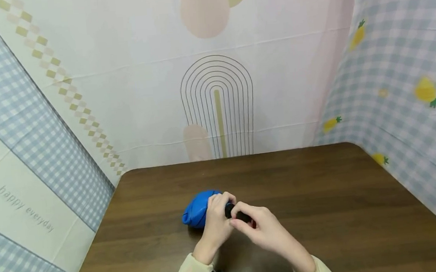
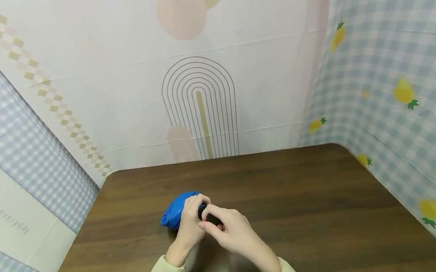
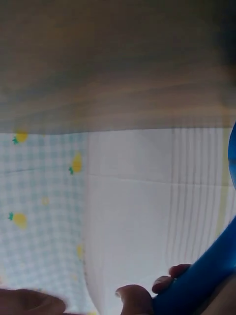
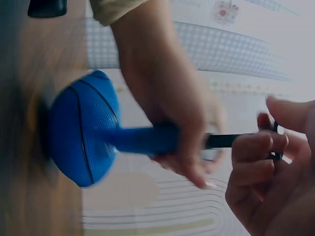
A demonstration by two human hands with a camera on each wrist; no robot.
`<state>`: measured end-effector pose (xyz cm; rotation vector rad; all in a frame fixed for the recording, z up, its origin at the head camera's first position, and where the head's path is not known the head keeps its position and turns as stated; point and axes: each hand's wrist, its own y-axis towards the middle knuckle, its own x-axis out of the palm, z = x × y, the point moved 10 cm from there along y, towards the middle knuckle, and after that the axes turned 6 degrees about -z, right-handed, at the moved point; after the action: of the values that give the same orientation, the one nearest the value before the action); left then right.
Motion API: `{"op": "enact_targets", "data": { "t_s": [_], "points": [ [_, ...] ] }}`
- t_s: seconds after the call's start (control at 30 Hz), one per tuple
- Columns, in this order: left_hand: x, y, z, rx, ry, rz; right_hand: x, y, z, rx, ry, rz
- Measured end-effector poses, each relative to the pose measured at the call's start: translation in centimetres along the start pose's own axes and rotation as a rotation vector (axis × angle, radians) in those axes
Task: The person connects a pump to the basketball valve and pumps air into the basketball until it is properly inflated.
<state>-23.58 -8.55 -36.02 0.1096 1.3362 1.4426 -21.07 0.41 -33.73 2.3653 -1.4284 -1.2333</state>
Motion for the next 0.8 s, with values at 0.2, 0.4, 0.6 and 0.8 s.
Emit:
{"op": "enact_targets", "data": {
  "t_s": [0.2, 0.4, 0.6, 0.8],
  "points": [
    [0.8, -0.2, 1.4, 0.072, 0.031, -0.041, 1.0, -0.1, 1.4, 0.061, -0.058, -0.015],
    [0.5, -0.4, 0.4, 0.016, 0.064, -0.005, -1.2, -1.5, -1.5, 0.043, -0.131, 0.067],
    [-0.4, -0.2, -0.6, -0.037, 0.055, 0.044, -3.1, -2.4, -4.7, -0.056, -0.077, 0.100],
    [-0.4, -0.6, 0.5, -0.032, 0.000, 0.057, -0.3, -0.7, -1.3, -0.041, 0.009, -0.032]
  ]
}}
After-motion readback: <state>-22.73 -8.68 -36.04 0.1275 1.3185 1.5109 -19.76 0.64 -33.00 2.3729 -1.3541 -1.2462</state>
